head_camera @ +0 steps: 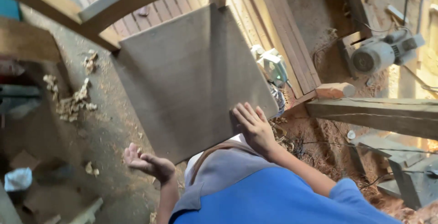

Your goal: The person sands the seat and backrest of a wooden chair using a sanding block. They then wipe the seat with a cloth and continue sanding the chair's legs and frame. The person repositions the chair to access different areas for sanding.

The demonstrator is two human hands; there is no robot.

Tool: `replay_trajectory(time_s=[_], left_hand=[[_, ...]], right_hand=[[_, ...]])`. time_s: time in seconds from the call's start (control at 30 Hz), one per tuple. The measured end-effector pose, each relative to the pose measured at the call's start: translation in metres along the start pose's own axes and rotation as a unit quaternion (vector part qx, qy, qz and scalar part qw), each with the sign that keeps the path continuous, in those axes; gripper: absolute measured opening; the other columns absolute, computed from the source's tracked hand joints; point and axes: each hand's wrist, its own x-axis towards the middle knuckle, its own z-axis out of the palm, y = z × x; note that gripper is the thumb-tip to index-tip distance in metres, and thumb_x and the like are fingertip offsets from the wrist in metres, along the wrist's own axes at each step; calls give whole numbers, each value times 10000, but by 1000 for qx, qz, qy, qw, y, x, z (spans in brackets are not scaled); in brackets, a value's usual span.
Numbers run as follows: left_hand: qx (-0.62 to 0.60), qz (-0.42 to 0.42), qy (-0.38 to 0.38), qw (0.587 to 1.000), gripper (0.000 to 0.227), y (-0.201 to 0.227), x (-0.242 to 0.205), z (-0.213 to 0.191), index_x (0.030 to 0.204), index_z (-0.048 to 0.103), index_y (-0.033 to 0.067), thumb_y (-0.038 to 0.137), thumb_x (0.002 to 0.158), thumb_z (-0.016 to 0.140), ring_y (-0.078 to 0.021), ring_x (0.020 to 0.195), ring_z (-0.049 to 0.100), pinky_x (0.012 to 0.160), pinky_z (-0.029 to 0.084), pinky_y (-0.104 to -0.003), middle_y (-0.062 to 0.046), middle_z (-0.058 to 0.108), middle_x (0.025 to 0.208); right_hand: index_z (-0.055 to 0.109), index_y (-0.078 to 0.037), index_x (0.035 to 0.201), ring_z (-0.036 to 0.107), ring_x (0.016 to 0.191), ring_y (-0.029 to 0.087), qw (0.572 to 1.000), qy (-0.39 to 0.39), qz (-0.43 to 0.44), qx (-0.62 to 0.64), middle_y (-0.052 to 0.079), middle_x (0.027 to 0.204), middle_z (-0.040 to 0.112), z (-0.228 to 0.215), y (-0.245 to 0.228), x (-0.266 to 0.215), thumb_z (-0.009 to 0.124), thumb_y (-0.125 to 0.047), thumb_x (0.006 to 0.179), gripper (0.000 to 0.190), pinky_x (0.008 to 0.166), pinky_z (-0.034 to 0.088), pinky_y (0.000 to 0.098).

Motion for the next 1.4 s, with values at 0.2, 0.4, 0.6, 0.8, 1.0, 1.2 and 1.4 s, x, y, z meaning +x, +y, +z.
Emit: replay_trajectory(time_s=[0.2,0.4,0.6,0.8,1.0,1.2,1.4], left_hand=[[-28,-80,-62,994,711,-6,2,-6,1509,278,48,625,1095,319,-360,1424,404,1170,248,-469,-248,439,1483],[-12,-105,-68,992,675,-27,-3,-7,1497,338,55,599,1102,281,-367,1431,412,1189,264,-474,-214,439,1477],[-24,-105,-45,993,734,-19,-2,-3,1456,455,79,673,1063,277,-306,1339,474,1170,305,-431,-170,481,1389],[-41,-81,-55,994,712,-8,0,-4,1429,466,78,651,1060,260,-280,1356,446,1158,303,-430,-129,450,1417],[-50,-69,-82,993,689,-18,-2,-7,1453,417,26,592,1098,246,-313,1361,424,1148,308,-435,-179,413,1426],[-54,-40,-77,995,735,-17,1,-6,1420,460,6,610,1077,220,-330,1338,452,1137,325,-431,-188,446,1388],[-117,-22,-75,990,707,-6,5,-6,1367,463,-30,562,1082,202,-374,1364,453,1162,327,-484,-214,455,1372]], right_hand=[[357,-211,1614,350,1515,295,997,-29,-26,-66,69,1626,412,18,3,205,517,-343,1092,562,1201,294,612],[282,-181,1639,264,1561,324,997,1,-27,-71,97,1683,315,30,-21,228,443,-492,1086,655,1233,230,611],[299,-277,1637,241,1559,211,983,-90,-117,-111,-21,1683,311,20,-37,26,604,-718,825,973,1229,177,518],[294,-154,1636,290,1543,337,995,-50,-59,-64,121,1658,364,15,-51,222,432,-635,1018,796,1204,208,638],[192,-182,1668,122,1599,261,993,-95,60,-46,41,1726,205,44,-62,325,385,-657,1067,790,1275,122,590],[248,-190,1653,253,1560,290,983,-63,-155,-77,80,1687,293,37,-90,101,435,-689,930,898,1226,194,559],[273,-159,1641,217,1566,319,985,-149,-74,-44,109,1686,296,28,-128,171,468,-665,959,871,1227,155,595]])
